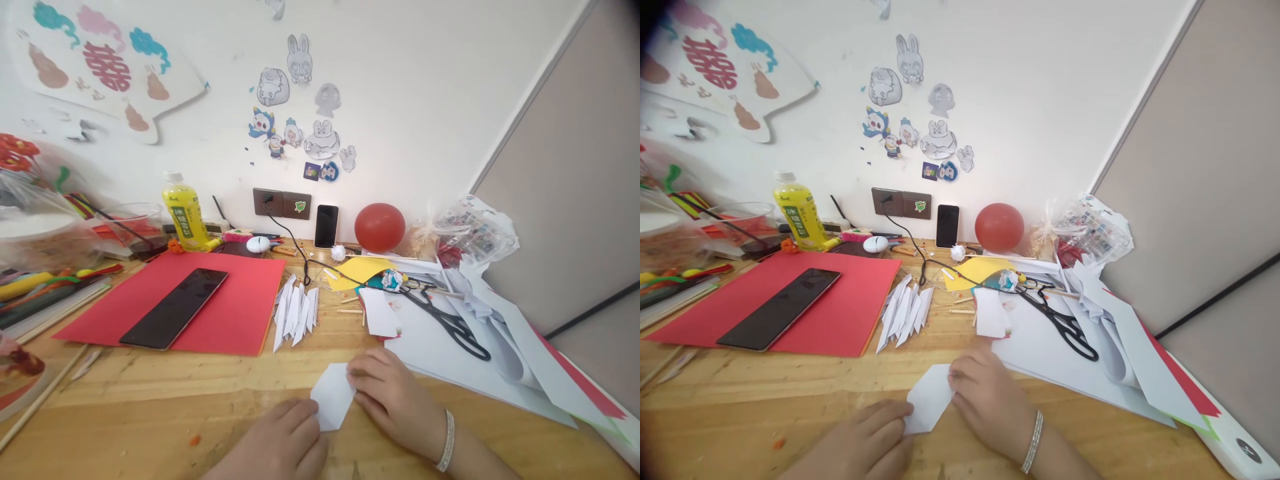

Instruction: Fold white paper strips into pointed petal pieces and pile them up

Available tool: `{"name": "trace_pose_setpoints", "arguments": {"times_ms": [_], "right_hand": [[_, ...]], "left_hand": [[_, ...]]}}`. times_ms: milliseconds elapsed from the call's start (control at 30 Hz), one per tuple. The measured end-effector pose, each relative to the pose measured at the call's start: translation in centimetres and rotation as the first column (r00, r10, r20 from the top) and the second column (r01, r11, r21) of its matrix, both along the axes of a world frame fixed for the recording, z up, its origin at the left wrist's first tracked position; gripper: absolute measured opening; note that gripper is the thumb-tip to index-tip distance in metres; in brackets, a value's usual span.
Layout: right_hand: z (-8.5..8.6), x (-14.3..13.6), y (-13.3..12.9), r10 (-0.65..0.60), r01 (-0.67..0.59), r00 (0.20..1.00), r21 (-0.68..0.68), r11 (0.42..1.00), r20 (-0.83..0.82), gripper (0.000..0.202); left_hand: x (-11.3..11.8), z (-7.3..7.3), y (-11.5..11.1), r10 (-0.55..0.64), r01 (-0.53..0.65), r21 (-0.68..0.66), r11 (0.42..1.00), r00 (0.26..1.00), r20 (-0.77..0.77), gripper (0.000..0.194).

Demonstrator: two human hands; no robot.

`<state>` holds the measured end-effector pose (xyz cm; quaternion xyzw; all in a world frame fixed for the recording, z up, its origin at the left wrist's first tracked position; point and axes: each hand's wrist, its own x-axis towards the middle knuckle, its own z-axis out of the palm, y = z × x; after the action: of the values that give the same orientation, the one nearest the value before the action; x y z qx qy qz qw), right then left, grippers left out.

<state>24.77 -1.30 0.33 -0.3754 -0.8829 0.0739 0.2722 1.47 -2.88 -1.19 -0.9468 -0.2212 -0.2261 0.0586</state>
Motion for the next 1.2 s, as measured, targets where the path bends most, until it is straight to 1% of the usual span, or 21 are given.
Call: {"name": "trace_pose_setpoints", "arguments": {"times_ms": [100, 167, 267, 333, 400, 533, 600, 667, 733, 800, 867, 933, 967, 1033, 1133, 1200], "right_hand": [[0.4, -0.5, -0.5, 0.07, -0.073, 0.996, 0.043, 0.996, 0.059, 0.016], [0.5, -0.6, -0.7, 0.108, -0.112, 0.991, 0.038, 0.993, 0.084, 0.012], [0.3, -0.6, -0.9, 0.148, -0.15, 0.984, 0.016, 0.989, 0.102, 0.008], [0.1, -0.6, -0.9, 0.147, -0.149, 0.985, 0.012, 0.989, 0.091, 0.011], [-0.1, -0.8, -0.8, 0.134, -0.135, 0.988, 0.016, 0.991, 0.073, 0.011], [-0.4, -1.5, -0.9, 0.075, -0.077, 0.996, 0.04, 0.996, 0.051, 0.01], [-0.4, -1.9, -1.0, 0.049, -0.053, 0.998, 0.075, 0.996, 0.046, 0.013], [-0.5, -2.1, -1.1, 0.035, -0.039, 0.999, 0.112, 0.993, 0.039, 0.015], [-0.5, -2.2, -1.2, 0.022, -0.025, 0.999, 0.12, 0.992, 0.027, 0.017], [-0.7, -2.1, -1.1, 0.001, 0.0, 1.0, 0.091, 0.996, -0.013, 0.018], [-1.0, -2.1, -1.0, -0.033, 0.035, 0.997, 0.03, 0.999, -0.077, 0.017], [-1.2, -2.2, -0.9, -0.089, 0.084, 0.987, -0.047, 0.995, -0.134, 0.015], [-1.3, -2.3, -0.8, -0.121, 0.109, 0.981, -0.083, 0.991, -0.154, 0.015], [-1.5, -2.5, -0.7, -0.171, 0.149, 0.969, -0.132, 0.98, -0.177, 0.016], [-1.7, -2.9, -0.7, -0.209, 0.183, 0.96, -0.145, 0.972, -0.186, 0.017], [-1.7, -3.1, -0.7, -0.23, 0.207, 0.958, -0.141, 0.968, -0.172, 0.017]], "left_hand": [[-0.2, -0.4, 0.8, 0.048, -0.05, 0.031, 0.998, 0.997, 0.067, 0.018], [-0.3, -0.9, 1.3, 0.074, -0.08, 0.046, 0.996, 0.99, 0.117, 0.023], [-0.3, -1.3, 1.7, 0.117, -0.135, 0.086, 0.987, 0.974, 0.192, 0.022], [-0.3, -1.3, 1.8, 0.141, -0.17, 0.121, 0.978, 0.966, 0.217, 0.019], [-0.3, -1.2, 1.8, 0.159, -0.189, 0.133, 0.973, 0.966, 0.203, 0.018], [-0.4, -0.9, 1.3, 0.128, -0.156, 0.146, 0.977, 0.975, 0.182, 0.025], [-0.5, -0.7, 1.2, 0.105, -0.122, 0.093, 0.988, 0.981, 0.165, 0.03], [-0.7, -0.6, 1.2, 0.108, -0.107, -0.02, 0.994, 0.986, 0.125, 0.033], [-0.8, -0.6, 1.4, 0.12, -0.107, -0.133, 0.985, 0.988, 0.093, 0.032], [-0.9, -0.6, 1.6, 0.157, -0.126, -0.246, 0.961, 0.982, 0.11, 0.031], [-0.9, -0.6, 1.9, 0.225, -0.149, -0.372, 0.916, 0.959, 0.17, 0.033], [-0.8, -0.6, 2.1, 0.268, -0.151, -0.445, 0.883, 0.94, 0.212, 0.033], [-0.8, -0.6, 2.2, 0.269, -0.151, -0.442, 0.884, 0.939, 0.217, 0.033], [-0.8, -0.5, 2.4, 0.262, -0.167, -0.39, 0.905, 0.943, 0.205, 0.029], [-0.7, -0.5, 2.8, 0.297, -0.233, -0.315, 0.92, 0.939, 0.175, 0.026], [-0.6, -0.6, 3.0, 0.3, -0.255, -0.269, 0.929, 0.943, 0.143, 0.025]]}}
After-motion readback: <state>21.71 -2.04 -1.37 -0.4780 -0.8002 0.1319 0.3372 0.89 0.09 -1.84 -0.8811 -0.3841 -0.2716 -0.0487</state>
